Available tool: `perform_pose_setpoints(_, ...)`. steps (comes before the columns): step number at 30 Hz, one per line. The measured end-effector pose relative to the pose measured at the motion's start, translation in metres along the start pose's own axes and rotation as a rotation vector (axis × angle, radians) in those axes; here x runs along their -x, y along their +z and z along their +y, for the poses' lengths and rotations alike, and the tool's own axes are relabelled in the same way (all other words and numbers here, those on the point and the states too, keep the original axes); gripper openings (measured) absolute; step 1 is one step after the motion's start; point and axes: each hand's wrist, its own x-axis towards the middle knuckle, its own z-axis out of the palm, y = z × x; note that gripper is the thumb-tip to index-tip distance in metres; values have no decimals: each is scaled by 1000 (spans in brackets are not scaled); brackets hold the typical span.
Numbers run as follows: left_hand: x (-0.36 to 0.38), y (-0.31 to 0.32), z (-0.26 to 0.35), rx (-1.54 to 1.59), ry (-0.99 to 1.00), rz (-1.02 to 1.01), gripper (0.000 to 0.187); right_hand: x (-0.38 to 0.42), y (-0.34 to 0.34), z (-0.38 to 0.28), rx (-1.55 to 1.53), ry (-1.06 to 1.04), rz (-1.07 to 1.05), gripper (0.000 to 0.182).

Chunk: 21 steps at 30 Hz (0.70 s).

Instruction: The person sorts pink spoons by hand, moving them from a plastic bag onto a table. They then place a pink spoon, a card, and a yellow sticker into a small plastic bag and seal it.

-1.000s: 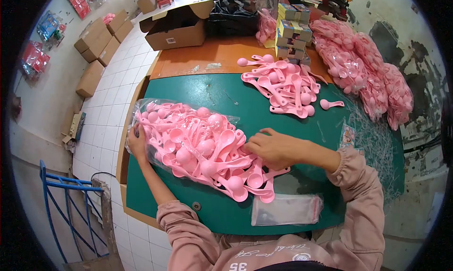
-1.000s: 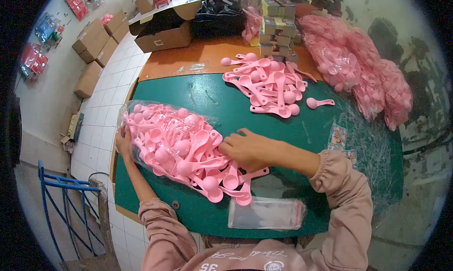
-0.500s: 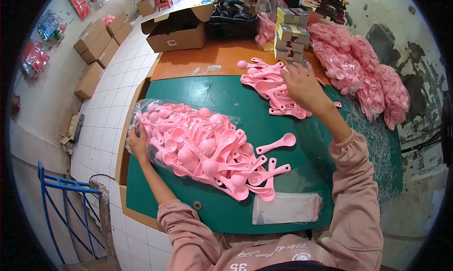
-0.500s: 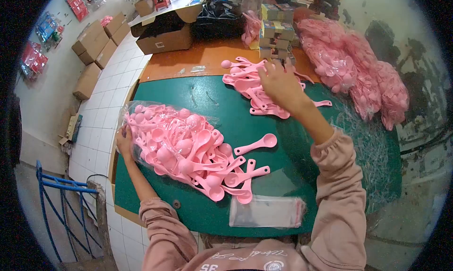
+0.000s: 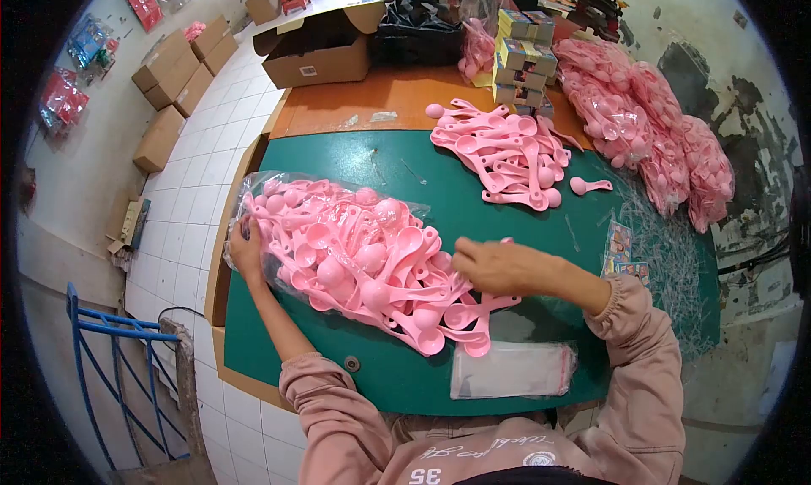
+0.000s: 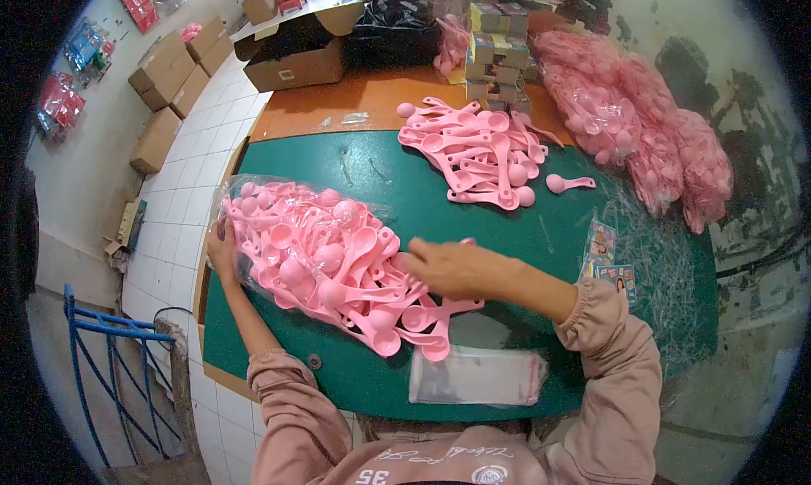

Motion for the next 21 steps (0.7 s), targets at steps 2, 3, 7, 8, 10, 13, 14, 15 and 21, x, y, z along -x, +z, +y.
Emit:
perform_pose_setpoints(2, 1, -1, 2, 46, -1, -12, 36, -5, 4, -10, -64, -47, -22, 24)
perform_pose_setpoints(3, 1, -1, 2, 14, -3, -10, 36, -6, 4, -13, -122, -95, -41, 28)
perform_pose_setpoints(7, -2, 0, -2, 52, 4, -21, 37, -5, -6, -4, -65, -52, -71, 21)
perform_pose_setpoints(8, -2, 1, -4, 52, 3, -21, 37, -4, -9, -2, -34, -58, -107, 20)
perform_pose_setpoints(10, -4, 2, -7, 24, 9, -9, 37, 0, -5, 6, -43, -79, -22, 20)
perform_pose_setpoints(13, -7, 4, -14, 1, 34, -1, 36, 6, -32, 24, -58, -58, 120, 20)
perform_pose_setpoints(14, -5, 3, -14, -3, 29, -4, 36, 4, -40, 38, 52, 36, 155, 21)
perform_pose_setpoints(15, -3, 0, -8, 5, 13, -17, 36, 2, -47, 53, 162, 131, 191, 22)
perform_pose_setpoints(21, -4, 2, -8, 59, 44, 26, 33, 13, -31, 60, 621, 284, 519, 43)
